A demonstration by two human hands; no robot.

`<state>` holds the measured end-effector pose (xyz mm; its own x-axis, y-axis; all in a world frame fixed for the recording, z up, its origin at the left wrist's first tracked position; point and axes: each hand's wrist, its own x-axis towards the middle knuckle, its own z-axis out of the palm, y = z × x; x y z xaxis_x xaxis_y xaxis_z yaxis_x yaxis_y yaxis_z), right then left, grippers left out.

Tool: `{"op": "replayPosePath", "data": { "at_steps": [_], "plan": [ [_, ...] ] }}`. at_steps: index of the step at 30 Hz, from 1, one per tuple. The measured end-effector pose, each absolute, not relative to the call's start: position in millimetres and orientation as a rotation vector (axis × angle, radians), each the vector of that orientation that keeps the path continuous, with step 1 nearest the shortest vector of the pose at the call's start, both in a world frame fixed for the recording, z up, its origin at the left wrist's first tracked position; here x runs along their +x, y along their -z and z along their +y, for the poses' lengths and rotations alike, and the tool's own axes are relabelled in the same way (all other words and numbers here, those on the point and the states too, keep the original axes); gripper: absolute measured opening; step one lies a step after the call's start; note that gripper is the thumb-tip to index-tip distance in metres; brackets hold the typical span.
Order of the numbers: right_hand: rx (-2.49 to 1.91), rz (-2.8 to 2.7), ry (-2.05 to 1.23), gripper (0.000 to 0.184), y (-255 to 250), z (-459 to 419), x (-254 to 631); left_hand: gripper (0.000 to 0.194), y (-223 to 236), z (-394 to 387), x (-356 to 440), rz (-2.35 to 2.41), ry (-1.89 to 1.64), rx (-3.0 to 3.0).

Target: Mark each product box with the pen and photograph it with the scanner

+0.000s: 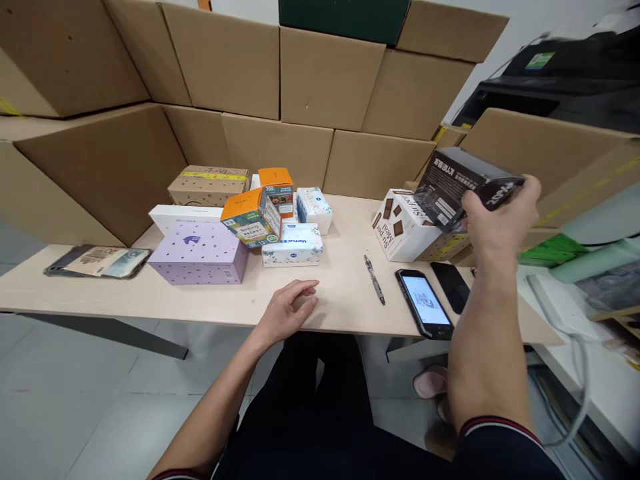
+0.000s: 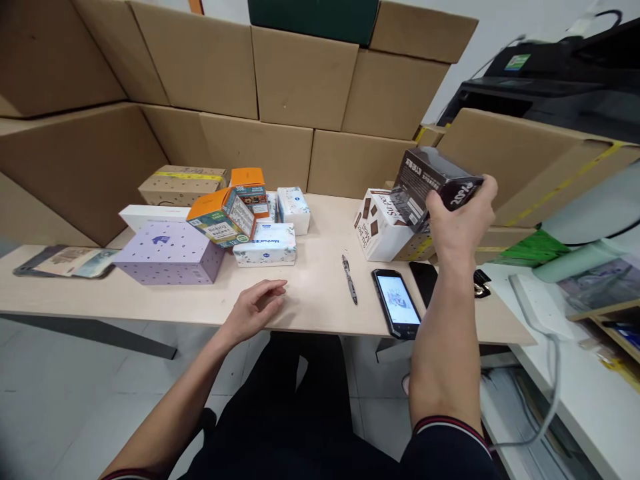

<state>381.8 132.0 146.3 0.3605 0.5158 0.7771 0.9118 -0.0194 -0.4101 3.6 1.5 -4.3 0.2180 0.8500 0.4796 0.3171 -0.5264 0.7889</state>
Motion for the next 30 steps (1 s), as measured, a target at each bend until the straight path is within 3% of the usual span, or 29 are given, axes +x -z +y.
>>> {"op": "replayPosePath", "data": {
  "at_steps": [7, 13, 20, 30],
  "plan": [
    [-0.955, -1.259, -0.466, 0.067, -109, 53, 318, 0.038, 12, 0, 3, 1.170, -1.677, 1.671],
    [-0.991, -1.528, -1.045, 0.075, -51, 40, 273, 0.036, 18, 4, 1, 1.166, -2.021, 1.256],
    [-0.962, -1.516, -1.179, 0.082, -22, 50, 262, 0.039, 17, 5, -1, 1.197, -1.842, 1.422],
    [-1.045, -1.526, -1.123, 0.069, -18, 43, 263, 0.045, 7, 7, 1, 1.278, -1.690, 1.493]
  ]
}}
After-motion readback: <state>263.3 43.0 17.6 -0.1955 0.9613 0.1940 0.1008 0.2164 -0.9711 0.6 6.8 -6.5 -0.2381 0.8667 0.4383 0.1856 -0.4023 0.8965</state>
